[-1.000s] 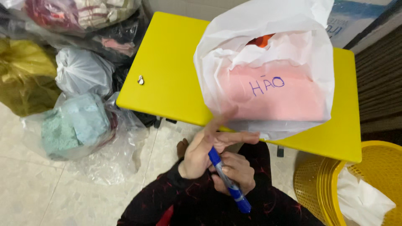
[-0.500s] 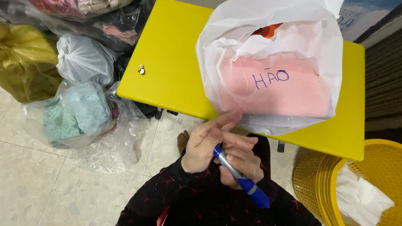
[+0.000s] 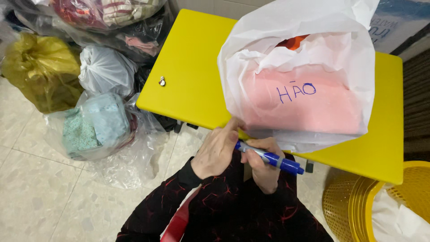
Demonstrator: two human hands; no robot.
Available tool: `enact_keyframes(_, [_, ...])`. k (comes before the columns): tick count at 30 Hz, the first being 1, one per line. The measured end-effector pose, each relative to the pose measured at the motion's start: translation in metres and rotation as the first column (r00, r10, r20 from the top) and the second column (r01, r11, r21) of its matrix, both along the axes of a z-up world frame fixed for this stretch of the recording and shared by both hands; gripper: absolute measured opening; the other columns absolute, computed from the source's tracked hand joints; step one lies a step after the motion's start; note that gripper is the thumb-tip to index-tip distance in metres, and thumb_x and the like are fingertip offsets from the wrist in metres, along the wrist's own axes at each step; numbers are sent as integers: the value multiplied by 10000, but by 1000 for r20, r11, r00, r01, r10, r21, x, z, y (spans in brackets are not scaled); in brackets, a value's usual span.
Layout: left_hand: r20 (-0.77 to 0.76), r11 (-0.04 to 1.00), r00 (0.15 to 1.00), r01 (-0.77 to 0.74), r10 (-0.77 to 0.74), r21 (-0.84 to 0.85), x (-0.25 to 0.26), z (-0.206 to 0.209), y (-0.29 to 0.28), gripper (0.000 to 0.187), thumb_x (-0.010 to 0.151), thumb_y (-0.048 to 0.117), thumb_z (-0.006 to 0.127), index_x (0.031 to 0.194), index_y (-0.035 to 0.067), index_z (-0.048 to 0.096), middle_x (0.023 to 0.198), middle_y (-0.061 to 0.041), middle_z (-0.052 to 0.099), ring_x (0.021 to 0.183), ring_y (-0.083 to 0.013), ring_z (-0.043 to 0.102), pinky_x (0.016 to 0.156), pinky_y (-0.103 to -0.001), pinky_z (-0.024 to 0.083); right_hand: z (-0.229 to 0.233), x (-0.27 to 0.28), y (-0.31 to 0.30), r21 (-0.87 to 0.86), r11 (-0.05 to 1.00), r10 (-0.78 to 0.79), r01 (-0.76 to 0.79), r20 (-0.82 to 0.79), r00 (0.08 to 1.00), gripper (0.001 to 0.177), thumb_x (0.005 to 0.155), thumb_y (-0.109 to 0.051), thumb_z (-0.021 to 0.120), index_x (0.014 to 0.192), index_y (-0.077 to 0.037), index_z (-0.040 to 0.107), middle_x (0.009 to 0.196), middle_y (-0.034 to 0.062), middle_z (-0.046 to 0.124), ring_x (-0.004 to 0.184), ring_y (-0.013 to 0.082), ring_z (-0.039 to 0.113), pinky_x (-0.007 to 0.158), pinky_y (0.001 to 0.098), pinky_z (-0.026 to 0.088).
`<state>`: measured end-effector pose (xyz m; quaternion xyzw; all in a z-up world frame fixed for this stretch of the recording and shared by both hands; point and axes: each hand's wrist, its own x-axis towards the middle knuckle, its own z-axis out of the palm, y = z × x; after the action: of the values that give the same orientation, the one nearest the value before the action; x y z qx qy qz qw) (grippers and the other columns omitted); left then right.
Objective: The person folds various pieces of clothing, including shirts and patterned fabrics, on a yellow table. They place the folded items into a clear plastic bag, tie it shut, and then move to a white plastic bag containing orange fabric. The person writes 'HAO' on the white bag with a blue marker and places it on the floor.
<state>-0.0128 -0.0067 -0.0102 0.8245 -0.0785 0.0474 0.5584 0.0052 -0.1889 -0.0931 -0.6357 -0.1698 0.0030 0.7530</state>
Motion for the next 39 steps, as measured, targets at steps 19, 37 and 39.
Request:
enact_keyframes(19, [-227,971,968,50,-105,-235,-47,-51,37,378,1036,278,494,1209,-7,672,806,-27,624,706,-84,546,624,-279,463,63,39,-5,-435,880,303,-190,206,930,406,907,-194,760,1226,-11,591,939,66,650,784,112,597,694,252,490])
enact_keyframes(37, [-95,787,786,-591,611,175,-17,-125,73,262,1091,208,460,1202,32,620,703,-144,543,566,-230,460,523,-372,357,95,48,-14,-562,822,260,-85,238,936,922,730,-3,802,1507,-52,308,1452,155,473,1239,267,594,975,373,536])
enact_keyframes(39, [310,674,722,-690,619,262,16,-155,108,204,1131,168,513,1213,-11,567,965,-196,646,870,-329,621,739,-403,466,107,53,-26,-571,817,235,-79,204,950,920,727,-27,823,1501,-46,327,1480,148,458,1252,263,586,994,379,537])
